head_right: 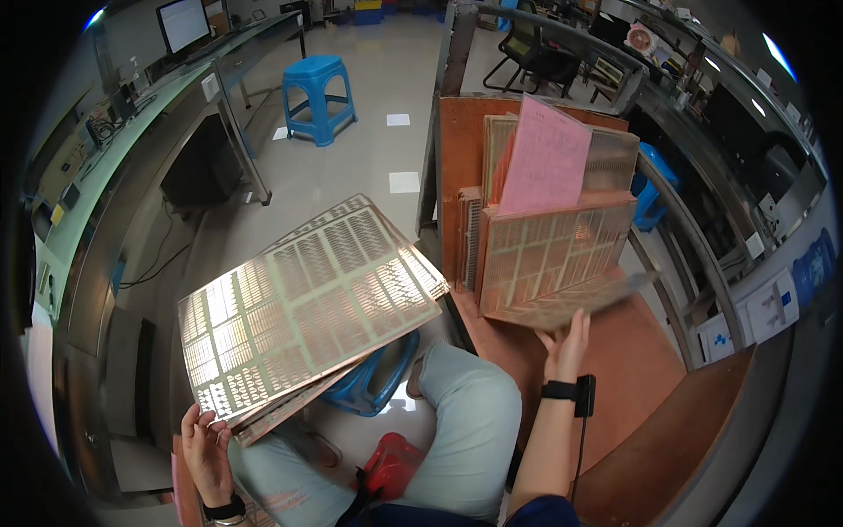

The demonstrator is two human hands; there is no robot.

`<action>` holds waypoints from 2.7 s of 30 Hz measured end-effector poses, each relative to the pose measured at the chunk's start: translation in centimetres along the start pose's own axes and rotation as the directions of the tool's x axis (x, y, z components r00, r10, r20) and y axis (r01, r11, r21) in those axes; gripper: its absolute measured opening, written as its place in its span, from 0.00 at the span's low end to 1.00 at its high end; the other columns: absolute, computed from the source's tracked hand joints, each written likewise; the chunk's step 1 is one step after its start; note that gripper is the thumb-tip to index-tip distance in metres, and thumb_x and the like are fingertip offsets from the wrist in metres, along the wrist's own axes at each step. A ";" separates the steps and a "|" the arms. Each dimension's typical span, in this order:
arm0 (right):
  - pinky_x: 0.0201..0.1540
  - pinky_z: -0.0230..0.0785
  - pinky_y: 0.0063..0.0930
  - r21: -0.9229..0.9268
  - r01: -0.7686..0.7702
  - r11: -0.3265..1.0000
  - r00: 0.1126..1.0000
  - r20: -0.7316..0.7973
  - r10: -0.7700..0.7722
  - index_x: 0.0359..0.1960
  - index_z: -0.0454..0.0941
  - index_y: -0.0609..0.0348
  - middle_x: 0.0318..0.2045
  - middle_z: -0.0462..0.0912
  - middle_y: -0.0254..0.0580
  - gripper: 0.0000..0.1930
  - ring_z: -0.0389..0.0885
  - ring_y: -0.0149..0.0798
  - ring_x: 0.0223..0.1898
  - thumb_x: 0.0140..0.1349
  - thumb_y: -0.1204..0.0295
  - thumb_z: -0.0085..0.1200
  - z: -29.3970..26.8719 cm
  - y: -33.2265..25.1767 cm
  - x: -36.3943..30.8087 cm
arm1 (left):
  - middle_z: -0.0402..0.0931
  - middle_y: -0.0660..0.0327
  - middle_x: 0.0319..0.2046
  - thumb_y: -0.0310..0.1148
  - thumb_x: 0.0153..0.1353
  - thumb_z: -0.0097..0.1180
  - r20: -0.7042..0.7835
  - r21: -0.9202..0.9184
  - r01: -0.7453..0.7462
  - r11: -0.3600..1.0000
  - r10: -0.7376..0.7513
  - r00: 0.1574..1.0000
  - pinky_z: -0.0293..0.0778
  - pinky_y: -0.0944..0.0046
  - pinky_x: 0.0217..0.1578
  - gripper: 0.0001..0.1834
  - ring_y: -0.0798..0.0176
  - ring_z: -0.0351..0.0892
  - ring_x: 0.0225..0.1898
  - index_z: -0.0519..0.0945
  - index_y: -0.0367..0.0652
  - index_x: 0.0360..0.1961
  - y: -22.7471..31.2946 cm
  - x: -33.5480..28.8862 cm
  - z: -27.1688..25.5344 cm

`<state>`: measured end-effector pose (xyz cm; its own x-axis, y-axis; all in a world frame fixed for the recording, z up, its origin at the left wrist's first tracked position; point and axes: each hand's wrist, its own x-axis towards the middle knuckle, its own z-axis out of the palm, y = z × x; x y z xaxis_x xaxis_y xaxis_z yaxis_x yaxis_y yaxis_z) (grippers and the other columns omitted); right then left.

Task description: Inspecting and sorting large metallic circuit or filter sheets by hand.

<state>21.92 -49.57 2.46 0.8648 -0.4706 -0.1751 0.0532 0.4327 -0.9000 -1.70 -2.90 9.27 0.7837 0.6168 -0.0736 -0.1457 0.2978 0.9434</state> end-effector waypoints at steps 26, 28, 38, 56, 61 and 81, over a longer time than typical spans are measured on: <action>0.64 0.50 0.40 -0.642 0.732 0.228 0.671 0.621 -0.406 0.62 0.58 0.63 0.63 0.56 0.59 0.27 0.55 0.56 0.64 0.62 0.70 0.48 8.7 5.9 2.9 | 0.71 0.59 0.46 0.32 0.66 0.46 -0.378 0.216 -0.050 0.975 0.131 0.917 0.68 0.68 0.48 0.15 0.69 0.71 0.44 0.69 0.36 0.51 -1.8 1.7 -5.5; 0.60 0.56 0.37 -0.507 0.765 0.398 0.638 0.685 -0.352 0.56 0.67 0.64 0.57 0.67 0.54 0.20 0.63 0.52 0.59 0.61 0.72 0.47 11.0 5.8 -2.3 | 0.71 0.57 0.43 0.32 0.66 0.45 -0.286 0.172 -0.037 0.984 0.085 0.954 0.70 0.70 0.44 0.16 0.69 0.72 0.42 0.67 0.34 0.52 -2.4 2.1 -5.2; 0.41 0.67 0.29 -0.532 0.778 0.335 0.624 0.716 -0.313 0.43 0.77 0.64 0.37 0.78 0.44 0.11 0.76 0.40 0.38 0.59 0.76 0.50 11.9 4.9 -10.6 | 0.75 0.60 0.34 0.29 0.64 0.47 -0.271 0.242 0.014 0.970 0.054 0.961 0.72 0.74 0.32 0.14 0.72 0.74 0.32 0.69 0.34 0.48 -3.8 4.8 -6.8; 0.57 0.65 0.36 -0.362 -0.661 0.657 0.319 0.657 0.683 0.57 0.62 0.67 0.52 0.72 0.47 0.20 0.73 0.39 0.52 0.65 0.71 0.45 5.0 7.0 -21.2 | 0.72 0.58 0.48 0.28 0.65 0.46 -0.171 -0.478 0.002 0.878 -0.095 0.981 0.70 0.63 0.51 0.17 0.64 0.74 0.48 0.66 0.37 0.54 -2.8 -3.5 -4.9; 0.61 0.58 0.40 -0.230 -0.706 0.670 0.350 0.710 0.611 0.59 0.60 0.64 0.57 0.68 0.43 0.22 0.67 0.41 0.57 0.65 0.70 0.46 4.6 6.6 -24.4 | 0.66 0.56 0.56 0.27 0.65 0.45 -0.012 -0.545 0.019 0.838 -0.030 0.999 0.66 0.60 0.57 0.23 0.61 0.68 0.56 0.58 0.40 0.60 -2.7 -5.8 0.5; 0.51 0.69 0.35 -0.200 -0.438 0.876 0.379 0.843 0.382 0.61 0.56 0.65 0.54 0.71 0.47 0.27 0.74 0.39 0.51 0.66 0.60 0.44 6.6 1.1 -16.4 | 0.65 0.58 0.57 0.42 0.64 0.48 0.450 -0.110 0.277 0.954 -0.201 0.870 0.62 0.61 0.57 0.32 0.64 0.65 0.56 0.56 0.36 0.63 -1.5 -5.4 1.7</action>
<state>11.07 -36.34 7.00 0.7687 0.6354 -0.0732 -0.4322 0.4316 -0.7918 -4.64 -7.89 8.82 0.9829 0.1491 -0.1085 0.0121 0.5353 0.8446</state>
